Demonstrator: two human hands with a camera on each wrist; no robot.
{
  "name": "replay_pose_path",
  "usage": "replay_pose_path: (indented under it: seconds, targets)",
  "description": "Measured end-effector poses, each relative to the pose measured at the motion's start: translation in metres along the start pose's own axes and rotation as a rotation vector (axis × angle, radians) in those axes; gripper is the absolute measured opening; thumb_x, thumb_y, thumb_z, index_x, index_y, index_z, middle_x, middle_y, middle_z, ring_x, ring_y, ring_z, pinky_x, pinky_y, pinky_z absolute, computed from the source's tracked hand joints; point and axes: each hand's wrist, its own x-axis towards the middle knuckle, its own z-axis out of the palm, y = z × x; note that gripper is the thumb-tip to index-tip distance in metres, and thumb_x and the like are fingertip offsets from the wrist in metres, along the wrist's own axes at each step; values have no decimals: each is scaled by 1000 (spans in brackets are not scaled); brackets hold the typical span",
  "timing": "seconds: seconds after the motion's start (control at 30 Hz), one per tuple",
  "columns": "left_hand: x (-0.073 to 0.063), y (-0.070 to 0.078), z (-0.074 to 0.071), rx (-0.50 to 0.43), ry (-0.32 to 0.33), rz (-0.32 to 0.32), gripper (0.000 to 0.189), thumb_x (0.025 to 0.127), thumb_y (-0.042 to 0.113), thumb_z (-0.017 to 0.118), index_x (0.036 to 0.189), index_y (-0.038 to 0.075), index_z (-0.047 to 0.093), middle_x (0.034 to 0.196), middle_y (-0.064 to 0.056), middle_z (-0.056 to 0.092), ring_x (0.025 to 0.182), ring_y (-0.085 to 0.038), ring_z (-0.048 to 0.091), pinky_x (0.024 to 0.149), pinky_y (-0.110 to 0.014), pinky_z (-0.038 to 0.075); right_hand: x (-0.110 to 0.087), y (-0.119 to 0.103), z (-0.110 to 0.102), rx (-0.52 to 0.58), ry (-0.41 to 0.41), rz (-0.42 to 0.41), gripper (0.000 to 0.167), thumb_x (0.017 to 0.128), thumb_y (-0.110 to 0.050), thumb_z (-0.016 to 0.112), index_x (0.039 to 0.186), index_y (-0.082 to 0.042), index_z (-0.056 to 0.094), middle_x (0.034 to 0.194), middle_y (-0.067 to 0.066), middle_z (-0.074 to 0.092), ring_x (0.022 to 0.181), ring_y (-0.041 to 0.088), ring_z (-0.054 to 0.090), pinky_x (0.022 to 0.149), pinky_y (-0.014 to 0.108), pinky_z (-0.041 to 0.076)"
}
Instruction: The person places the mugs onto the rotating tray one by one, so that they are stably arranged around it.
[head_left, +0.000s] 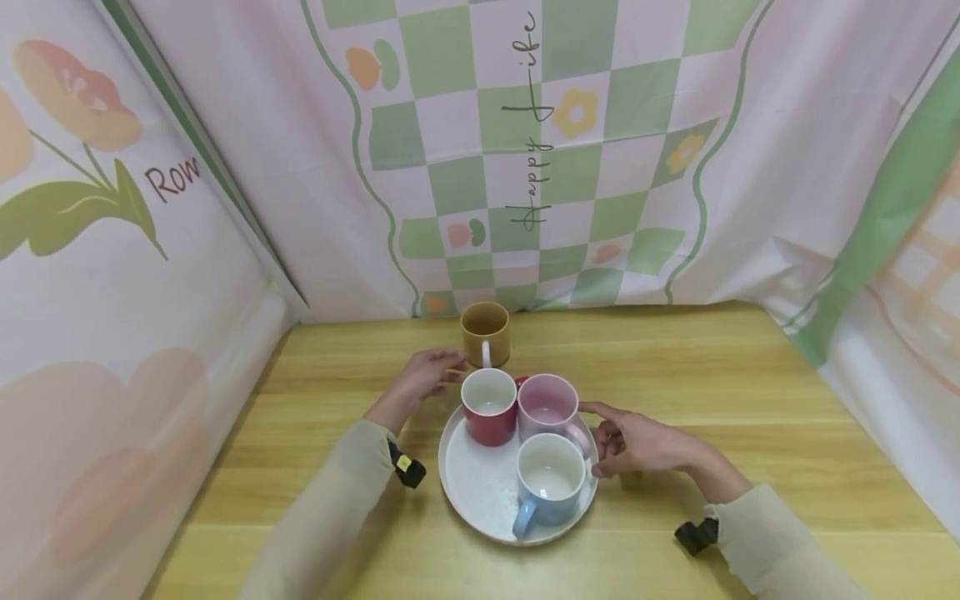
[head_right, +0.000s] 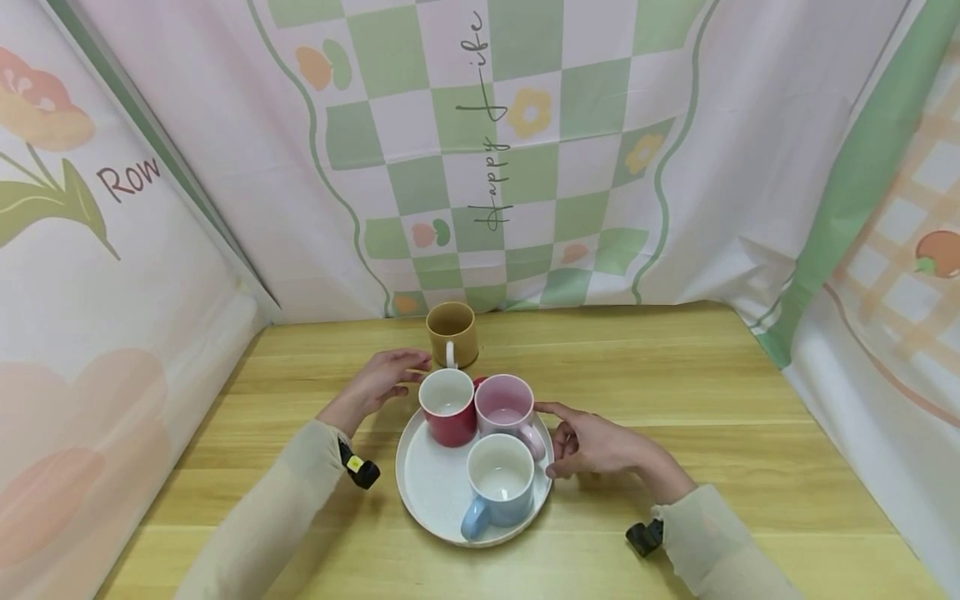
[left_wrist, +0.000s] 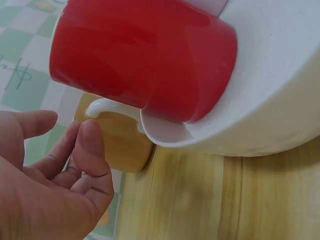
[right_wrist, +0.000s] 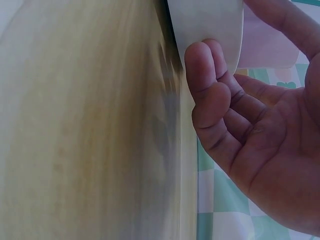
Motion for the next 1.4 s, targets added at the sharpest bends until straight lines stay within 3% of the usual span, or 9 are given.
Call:
replay_pose_path:
  seconds: [0.23,0.43,0.67,0.9,1.13,1.4]
  targets:
    - [10,0,4,10,-5,-10,37,100,34,59,128,10,64,125,-8,69,102,-15,68,89,-36,48,1,0,0,2,0,-9,100,79,-21,82,156,-2,22,89,9,64,76,12,60,66,23,54]
    - [17,0,7,13,-26,-11,36,101,33,56,129,12,64,128,-8,68,112,-21,67,96,-40,50,0,-1,-1,0,-1,-2,100,79,-21,82,156,-1,21,89,8,64,76,12,60,66,23,54]
    - [23,1,14,22,-41,-24,41,100,30,59,136,9,60,132,-10,67,119,-24,66,90,-32,56,0,-1,-1,-2,-2,-6,100,79,-21,82,156,-1,21,88,8,64,75,12,60,66,23,53]
    - [29,3,17,10,-58,-39,45,100,30,60,139,7,57,133,-12,66,112,-22,68,84,-28,58,0,-1,-1,-1,0,-7,100,79,-22,82,156,-2,21,89,10,64,76,12,60,66,23,54]
    - [32,5,19,-16,-78,-43,45,101,29,58,139,6,56,135,-15,64,120,-27,65,95,-36,57,0,-2,0,-3,1,-5,100,79,-22,82,156,-2,21,89,9,64,76,12,59,66,23,53]
    - [32,6,21,0,-114,-10,40,101,23,56,135,3,60,129,-18,66,102,-16,67,90,-31,58,-1,-2,0,-6,2,7,98,80,-22,82,155,-2,23,89,9,64,77,13,60,66,23,54]
